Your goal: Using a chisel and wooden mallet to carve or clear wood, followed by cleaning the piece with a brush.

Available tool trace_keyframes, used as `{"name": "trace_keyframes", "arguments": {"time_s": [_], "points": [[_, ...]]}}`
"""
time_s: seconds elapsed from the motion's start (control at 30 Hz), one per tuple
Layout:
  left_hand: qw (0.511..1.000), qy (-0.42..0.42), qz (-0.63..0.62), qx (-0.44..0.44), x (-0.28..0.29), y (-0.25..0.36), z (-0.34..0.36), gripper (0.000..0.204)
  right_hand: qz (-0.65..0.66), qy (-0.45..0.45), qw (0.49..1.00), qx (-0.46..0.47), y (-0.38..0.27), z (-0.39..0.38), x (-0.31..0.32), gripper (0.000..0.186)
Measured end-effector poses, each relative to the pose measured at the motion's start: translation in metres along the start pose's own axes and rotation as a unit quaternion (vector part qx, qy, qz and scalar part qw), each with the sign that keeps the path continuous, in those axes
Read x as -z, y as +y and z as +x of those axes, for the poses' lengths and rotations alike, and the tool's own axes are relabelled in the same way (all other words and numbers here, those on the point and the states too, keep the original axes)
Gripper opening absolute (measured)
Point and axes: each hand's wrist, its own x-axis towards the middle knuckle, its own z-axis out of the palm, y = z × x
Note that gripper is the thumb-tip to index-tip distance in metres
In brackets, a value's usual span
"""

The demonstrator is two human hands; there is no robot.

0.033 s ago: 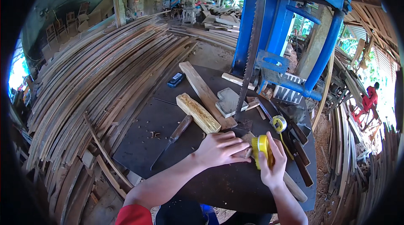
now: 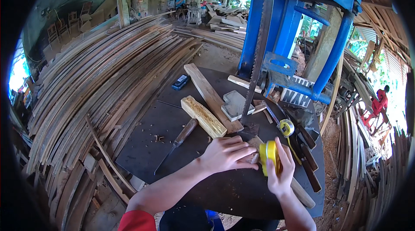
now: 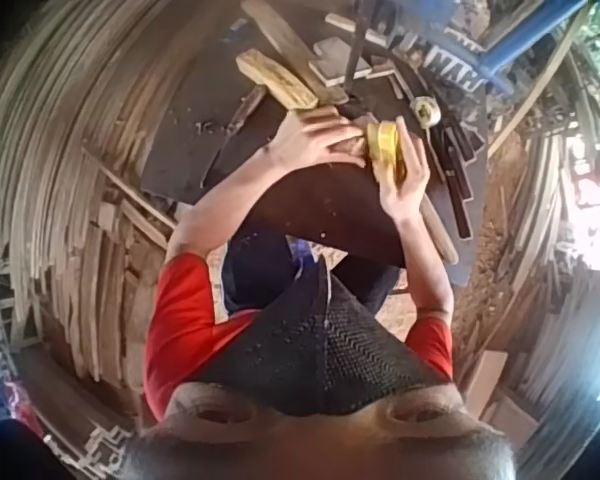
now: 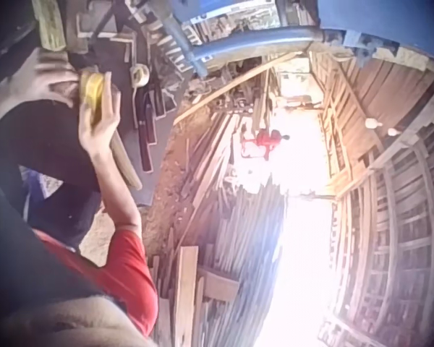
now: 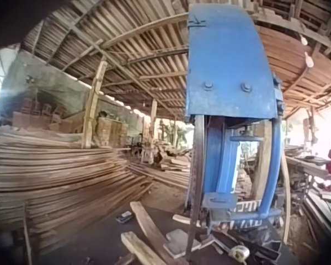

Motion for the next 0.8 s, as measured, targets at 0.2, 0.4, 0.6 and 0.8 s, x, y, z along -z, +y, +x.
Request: {"name": "trace_keyframes", "arguments": {"time_s": [0.2, 0.4, 0.6, 0.8], "points": [[0.989, 0.000, -0.105, 0.106, -0.004, -0.004, -0.004, 0.051, 0.047, 0.029, 0.997, 0.058, 0.007, -0.013, -0.006, 0.068], [0.961, 0.008, -0.205, 0.185, -0.023, -0.002, -0.013, 0.046, 0.131, 0.029, 0.989, -0.058, 0.012, -0.012, -0.005, 0.057], [0.892, -0.043, -0.376, 0.249, -0.022, 0.004, -0.007, 0.046, 0.049, 0.006, 0.999, 0.015, 0.003, 0.001, 0.001, 0.047], [0.803, -0.178, -0.493, 0.284, -0.013, -0.009, -0.007, 0.048, 0.029, 0.026, 0.998, 0.043, 0.003, 0.001, 0.003, 0.046]]}}
